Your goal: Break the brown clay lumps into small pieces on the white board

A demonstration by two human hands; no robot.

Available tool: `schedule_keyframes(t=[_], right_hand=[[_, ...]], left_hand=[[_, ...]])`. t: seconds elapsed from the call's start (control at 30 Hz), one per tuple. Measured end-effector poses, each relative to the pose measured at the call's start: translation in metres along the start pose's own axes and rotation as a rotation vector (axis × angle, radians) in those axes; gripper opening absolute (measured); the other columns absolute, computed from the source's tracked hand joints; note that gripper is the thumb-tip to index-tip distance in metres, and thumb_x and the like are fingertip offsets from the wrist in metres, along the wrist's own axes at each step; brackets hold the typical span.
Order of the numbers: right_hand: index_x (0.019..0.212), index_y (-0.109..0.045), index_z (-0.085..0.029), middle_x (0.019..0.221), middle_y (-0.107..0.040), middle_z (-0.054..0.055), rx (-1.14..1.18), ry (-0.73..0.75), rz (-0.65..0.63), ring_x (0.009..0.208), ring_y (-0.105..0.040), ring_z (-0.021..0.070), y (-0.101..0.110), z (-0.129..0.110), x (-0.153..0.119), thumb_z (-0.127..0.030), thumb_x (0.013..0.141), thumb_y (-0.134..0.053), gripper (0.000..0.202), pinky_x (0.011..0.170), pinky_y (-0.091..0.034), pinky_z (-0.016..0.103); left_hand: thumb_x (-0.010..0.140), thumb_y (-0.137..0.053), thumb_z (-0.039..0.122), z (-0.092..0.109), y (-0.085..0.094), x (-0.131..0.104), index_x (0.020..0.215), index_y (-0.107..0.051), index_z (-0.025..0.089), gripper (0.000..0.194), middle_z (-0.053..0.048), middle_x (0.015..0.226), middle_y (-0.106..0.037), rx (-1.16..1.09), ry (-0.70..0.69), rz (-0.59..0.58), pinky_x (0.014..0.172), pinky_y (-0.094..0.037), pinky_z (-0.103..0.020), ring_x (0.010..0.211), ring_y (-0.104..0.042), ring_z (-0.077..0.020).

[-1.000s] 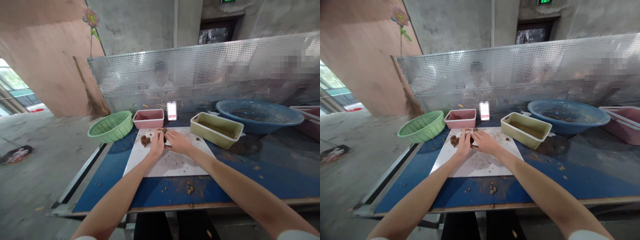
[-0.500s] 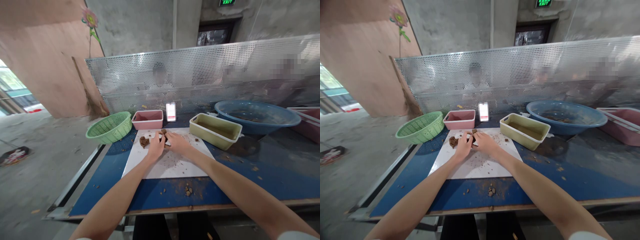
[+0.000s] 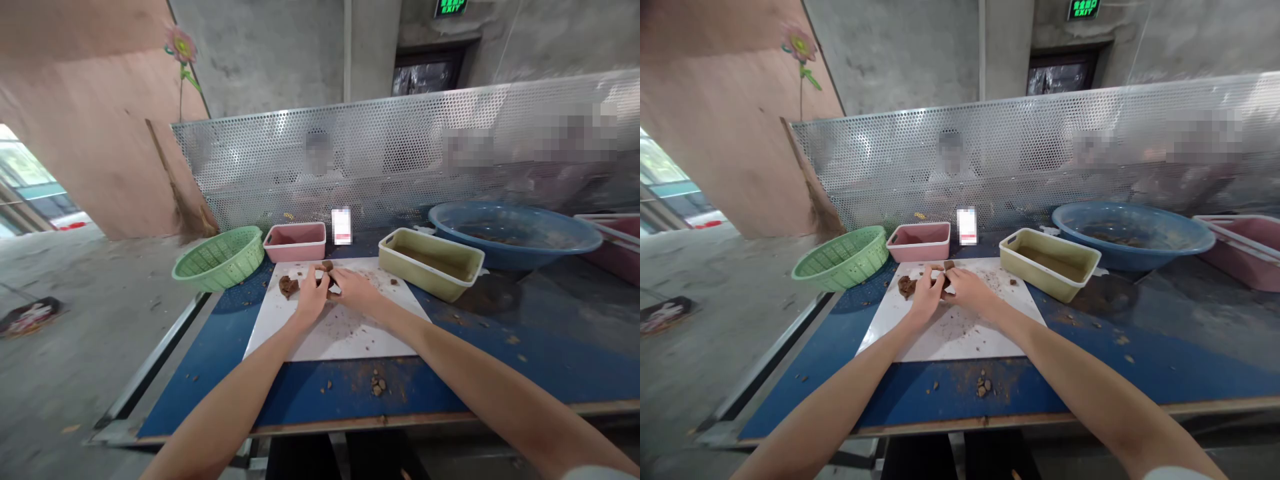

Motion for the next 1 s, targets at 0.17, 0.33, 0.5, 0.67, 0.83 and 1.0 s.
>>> schedule_keyframes(t=[0.17,0.33,0.5,0.67,0.83,1.0], right_hand=[[0.108,-0.064,-0.016,0.111,-0.073,0.013,0.005,-0.014,-0.002,0.108,-0.067,0.0282,0.001,-0.001,-0.001,-0.031,0.098,-0.071,0.019,0.091,-0.051,0.038],[0.105,-0.063,-0.018,0.108,-0.073,0.01,0.022,-0.007,-0.005,0.102,-0.067,0.0256,0.004,-0.005,-0.001,-0.029,0.1,-0.068,0.013,0.087,-0.05,0.035],[0.106,-0.065,-0.017,0.107,-0.072,0.011,-0.031,0.007,0.018,0.101,-0.067,0.0263,0.004,-0.008,0.0,-0.03,0.102,-0.067,0.014,0.086,-0.051,0.036],[0.106,-0.067,-0.017,0.107,-0.072,0.012,-0.057,0.03,0.029,0.103,-0.068,0.027,0.005,-0.013,0.0,-0.027,0.103,-0.065,0.011,0.089,-0.053,0.037],[0.099,-0.066,-0.018,0.102,-0.071,0.009,0.02,-0.002,0.023,0.096,-0.067,0.024,0.009,-0.013,0.0,-0.026,0.102,-0.066,0.009,0.086,-0.052,0.035],[0.099,-0.065,-0.02,0.099,-0.07,0.007,0.177,0.031,0.088,0.092,-0.065,0.0215,0.015,-0.01,0.0,-0.03,0.106,-0.055,0.015,0.086,-0.052,0.034]], left_hand=[[0.092,-0.063,0.024,0.0,0.001,0.0,0.11,-0.063,0.022,0.018,0.002,0.069,-0.065,0.042,-0.008,0.018,0.061,-0.042,-0.027,0.059,-0.06,-0.0165],[0.092,-0.062,0.022,0.001,0.002,0.001,0.115,-0.059,0.021,0.024,0.005,0.063,-0.062,0.04,0.017,0.049,0.06,-0.043,-0.026,0.055,-0.058,-0.0156],[0.085,-0.068,0.018,-0.001,0.006,0.002,0.113,-0.061,0.021,0.029,0.006,0.061,-0.059,-0.069,0.056,0.104,0.054,-0.04,-0.024,0.051,-0.053,-0.0139],[0.082,-0.071,0.019,-0.006,0.006,0.003,0.111,-0.06,0.021,0.031,0.008,0.06,-0.054,-0.159,0.101,0.114,0.05,-0.038,-0.021,0.049,-0.05,-0.0109],[0.082,-0.069,0.025,-0.019,-0.001,0.002,0.113,-0.054,0.022,0.034,0.011,0.055,-0.048,-0.317,0.257,0.088,0.043,-0.029,-0.018,0.04,-0.04,-0.0083],[0.086,-0.058,0.034,-0.026,-0.01,0.002,0.109,-0.055,0.02,0.028,0.01,0.054,-0.046,-0.482,0.373,0.046,0.04,-0.021,-0.019,0.035,-0.034,-0.0083]])
Point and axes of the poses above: each hand's wrist, its own x-axis towards the middle knuckle, its own y-axis out of the back of the hand, z = x × y, the point moved 8 cm from there along x, towards the middle knuckle
